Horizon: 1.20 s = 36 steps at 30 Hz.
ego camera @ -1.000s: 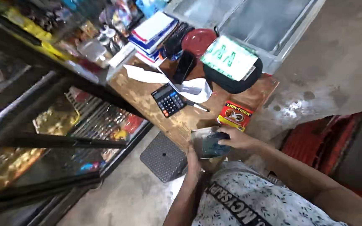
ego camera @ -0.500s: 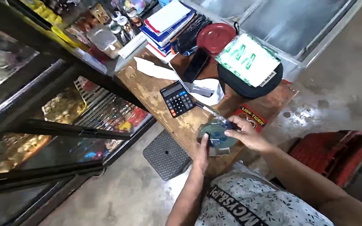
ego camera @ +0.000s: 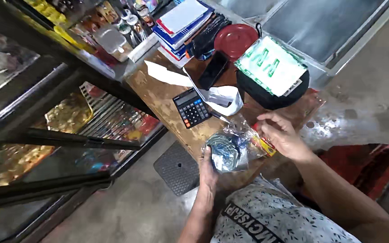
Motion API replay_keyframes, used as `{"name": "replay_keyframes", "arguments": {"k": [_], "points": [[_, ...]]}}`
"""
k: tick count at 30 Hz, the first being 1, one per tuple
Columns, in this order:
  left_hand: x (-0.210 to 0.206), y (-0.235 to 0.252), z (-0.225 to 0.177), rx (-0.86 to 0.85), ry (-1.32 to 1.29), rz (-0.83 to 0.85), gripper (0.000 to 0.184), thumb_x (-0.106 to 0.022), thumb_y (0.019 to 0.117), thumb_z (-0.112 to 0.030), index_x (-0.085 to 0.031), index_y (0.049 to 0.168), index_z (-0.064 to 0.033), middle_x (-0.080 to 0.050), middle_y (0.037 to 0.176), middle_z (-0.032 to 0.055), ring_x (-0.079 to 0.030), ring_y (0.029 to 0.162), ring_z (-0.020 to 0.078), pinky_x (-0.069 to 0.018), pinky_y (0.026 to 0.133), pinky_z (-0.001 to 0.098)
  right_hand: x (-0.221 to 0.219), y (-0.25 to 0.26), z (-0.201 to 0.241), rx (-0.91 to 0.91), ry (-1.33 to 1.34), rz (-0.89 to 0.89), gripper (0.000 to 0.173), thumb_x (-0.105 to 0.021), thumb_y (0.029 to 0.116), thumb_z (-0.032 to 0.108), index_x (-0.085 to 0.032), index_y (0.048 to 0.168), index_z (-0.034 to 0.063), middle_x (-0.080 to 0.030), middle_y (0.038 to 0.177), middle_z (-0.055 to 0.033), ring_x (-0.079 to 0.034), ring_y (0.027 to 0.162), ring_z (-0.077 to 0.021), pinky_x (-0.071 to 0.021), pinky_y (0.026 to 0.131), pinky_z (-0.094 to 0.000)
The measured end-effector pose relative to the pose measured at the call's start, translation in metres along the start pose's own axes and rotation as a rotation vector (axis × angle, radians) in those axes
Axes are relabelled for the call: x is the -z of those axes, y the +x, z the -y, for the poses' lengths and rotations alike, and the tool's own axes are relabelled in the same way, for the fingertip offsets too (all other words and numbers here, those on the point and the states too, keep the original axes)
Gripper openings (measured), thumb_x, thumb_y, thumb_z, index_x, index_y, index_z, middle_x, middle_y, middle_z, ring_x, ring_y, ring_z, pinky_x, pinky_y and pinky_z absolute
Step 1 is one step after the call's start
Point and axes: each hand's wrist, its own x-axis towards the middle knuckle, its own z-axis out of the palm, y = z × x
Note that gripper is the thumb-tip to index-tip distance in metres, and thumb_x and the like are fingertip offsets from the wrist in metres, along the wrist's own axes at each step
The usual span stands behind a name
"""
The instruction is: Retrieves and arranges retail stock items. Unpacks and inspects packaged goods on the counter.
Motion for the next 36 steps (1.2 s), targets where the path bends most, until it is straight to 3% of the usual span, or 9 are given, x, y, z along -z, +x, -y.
{"name": "replay_keyframes", "arguments": {"k": [2,5,8,17,22,25,27,29,36], "points": [[-0.002,0.001,-0.001,-0.011,0.001,0.011,0.025,-0.037,0.1105,-0.016,-0.057,0.116,-0.0021,-0.072,0.087,0.0052,-0.073,0.078,0.0133,-0.0634,0.072,0.0332,-0.002,-0.004,0.003,-0.101,-0.107,0.105,0.034,-0.054,0.1014,0.014,-0.058,0.134,0.0035,-0.066,0.114,-0.0067,-0.067,0.097,-0.0128,-0.0582,0.088,-0.0332],[-0.004,0.000,-0.001,-0.040,0.047,0.019,0.021,-0.038,0.1096,-0.013,-0.055,0.116,-0.0032,-0.071,0.087,0.0023,-0.072,0.077,0.0103,-0.0629,0.072,0.0307,-0.010,-0.008,0.006,-0.121,-0.012,0.162,0.021,-0.049,0.1030,0.009,-0.068,0.110,0.0038,-0.070,0.093,0.0012,-0.067,0.083,-0.0066,-0.0586,0.080,-0.0277],[0.001,-0.001,0.009,-0.053,0.021,0.040,0.022,-0.039,0.1088,-0.012,-0.057,0.118,-0.0017,-0.072,0.089,0.0037,-0.072,0.080,0.0118,-0.0629,0.075,0.0325,-0.009,-0.009,0.014,-0.150,-0.019,0.185,0.037,-0.038,0.1076,0.028,-0.066,0.107,0.0051,-0.071,0.089,0.0024,-0.068,0.080,-0.0075,-0.0584,0.078,-0.0280],[0.008,-0.013,0.026,0.045,0.113,0.086,0.022,-0.042,0.1080,-0.013,-0.059,0.113,0.0010,-0.071,0.085,0.0039,-0.071,0.076,0.0109,-0.0615,0.073,0.0314,-0.013,-0.027,0.016,-0.046,-0.321,0.261,0.016,-0.055,0.1013,0.011,-0.067,0.094,0.0036,-0.062,0.080,0.0102,-0.058,0.074,0.0066,-0.0504,0.072,-0.0141],[0.019,-0.010,0.035,-0.091,0.471,0.202,0.044,-0.051,0.1031,-0.011,-0.044,0.141,0.0105,-0.064,0.121,0.0163,-0.065,0.100,0.0083,-0.0553,0.090,0.0261,-0.028,-0.040,-0.002,0.014,-0.166,0.174,0.013,-0.057,0.0979,0.010,-0.068,0.092,0.0068,-0.065,0.080,0.0117,-0.062,0.074,0.0038,-0.0548,0.073,-0.0188],[0.027,-0.012,0.039,-0.302,0.699,0.281,0.060,-0.061,0.0963,-0.007,-0.037,0.147,0.0159,-0.046,0.147,0.0331,-0.054,0.132,0.0290,-0.0452,0.110,0.0365,-0.037,-0.043,-0.003,-0.023,-0.172,0.139,0.012,-0.058,0.0975,0.007,-0.068,0.093,0.0038,-0.066,0.080,0.0096,-0.063,0.074,0.0033,-0.0551,0.073,-0.0181],[0.022,-0.023,0.033,-0.495,0.783,0.320,0.048,-0.063,0.0953,-0.009,-0.052,0.134,0.0167,-0.054,0.136,0.0343,-0.058,0.125,0.0335,-0.0480,0.106,0.0403,-0.043,-0.045,-0.005,-0.037,-0.163,0.128,0.010,-0.059,0.0968,0.006,-0.068,0.092,0.0035,-0.066,0.079,0.0095,-0.063,0.073,0.0034,-0.0555,0.072,-0.0174],[0.010,-0.038,0.021,-0.595,0.724,0.405,0.029,-0.059,0.0970,-0.008,-0.061,0.116,0.0137,-0.065,0.112,0.0211,-0.066,0.102,0.0163,-0.0549,0.091,0.0285,-0.048,-0.046,-0.011,-0.027,-0.143,0.129,0.007,-0.063,0.0949,0.006,-0.067,0.091,0.0034,-0.066,0.079,0.0087,-0.064,0.073,0.0018,-0.0560,0.073,-0.0191],[-0.003,-0.053,0.001,-0.513,0.626,0.497,0.021,-0.067,0.0934,-0.003,-0.061,0.107,0.0120,-0.068,0.097,0.0110,-0.067,0.087,0.0065,-0.0584,0.082,0.0233,-0.055,-0.050,-0.012,0.069,-0.319,0.243,0.019,-0.056,0.1004,0.007,-0.070,0.099,-0.0049,-0.069,0.089,0.0024,-0.060,0.081,0.0092,-0.0509,0.078,-0.0113]]}}
